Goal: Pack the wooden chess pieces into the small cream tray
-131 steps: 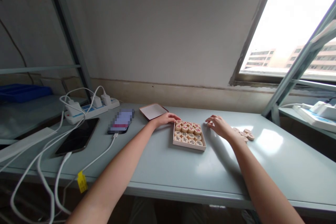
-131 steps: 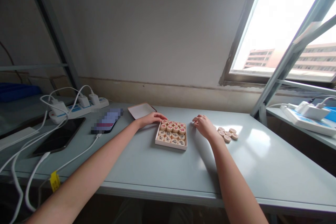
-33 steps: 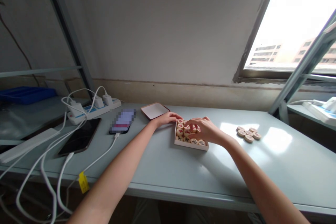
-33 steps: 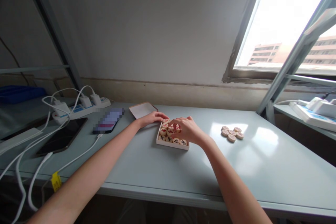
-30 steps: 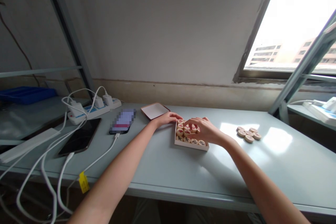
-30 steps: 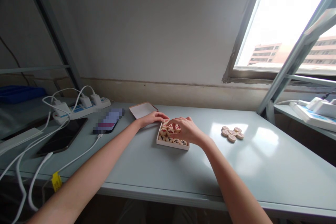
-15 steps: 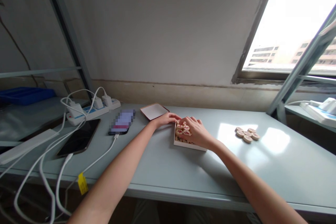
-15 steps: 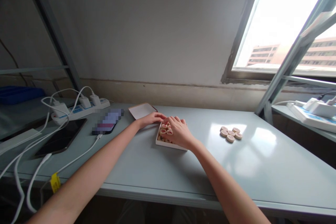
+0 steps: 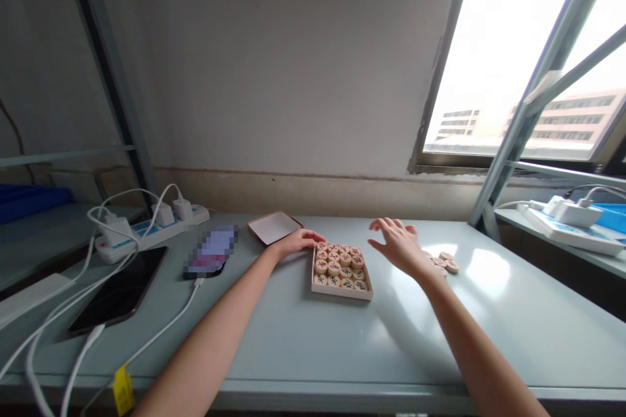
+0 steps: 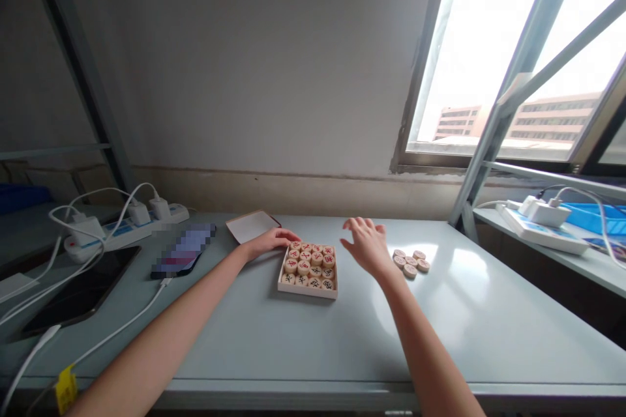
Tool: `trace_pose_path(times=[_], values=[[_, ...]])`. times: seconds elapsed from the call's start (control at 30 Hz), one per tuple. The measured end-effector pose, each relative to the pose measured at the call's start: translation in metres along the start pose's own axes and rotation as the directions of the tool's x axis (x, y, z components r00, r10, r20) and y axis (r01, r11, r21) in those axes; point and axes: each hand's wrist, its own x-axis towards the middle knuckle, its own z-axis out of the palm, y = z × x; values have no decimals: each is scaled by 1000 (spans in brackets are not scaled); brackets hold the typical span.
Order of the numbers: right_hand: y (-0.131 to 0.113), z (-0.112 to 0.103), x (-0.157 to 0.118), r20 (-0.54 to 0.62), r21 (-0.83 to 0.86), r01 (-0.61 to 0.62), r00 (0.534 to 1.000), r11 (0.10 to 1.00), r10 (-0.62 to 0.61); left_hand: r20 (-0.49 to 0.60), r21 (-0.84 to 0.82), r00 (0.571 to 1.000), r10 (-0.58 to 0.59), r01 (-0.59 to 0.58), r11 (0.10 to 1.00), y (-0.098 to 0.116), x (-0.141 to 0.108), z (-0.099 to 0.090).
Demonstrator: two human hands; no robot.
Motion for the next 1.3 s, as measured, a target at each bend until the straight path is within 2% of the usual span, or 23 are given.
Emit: trace_pose_path(times=[0.07,0.13,0.17,0.23,0.3,0.4,0.5,0.7,0.9,1.03,1.17,1.3], values=[[32,-5,-13,89,-149,-105,989,983,119,5,3,1000,13,-13,1000,-2,2,-1],[62,-5,-31,190,-242,-185,954,952,234,3,25,1000,14,-14,1000,-3,3,-2],[75,-4,-41,198,-261,-202,946,944,257,4,42,1000,12,-12,999,-2,2,-1],[95,3,-58,176,-237,-195,955,952,240,4,81,1000,7,-7,997,0,0,-1],[109,13,-68,127,-153,-144,978,978,164,-13,126,1000,-9,10,992,1,-1,0],[117,29,-67,37,4,-29,999,1000,29,-46,195,999,-26,34,980,1,0,-2],[114,42,-55,-15,64,-45,999,997,46,-62,224,997,-39,52,973,-3,3,-5],[91,50,-33,10,165,-87,996,982,86,-53,137,996,-71,77,988,-8,5,-7],[53,60,-1,59,237,-79,996,968,66,-154,91,981,-114,129,987,-5,1,-6],[28,70,18,87,286,-71,995,956,48,-217,51,970,-113,127,991,-10,5,-7],[21,76,21,52,305,-88,996,948,75,-224,19,970,-98,105,994,-18,10,-7],[24,71,14,52,305,-114,993,946,103,-272,1,959,-81,84,996,-20,11,-5]])
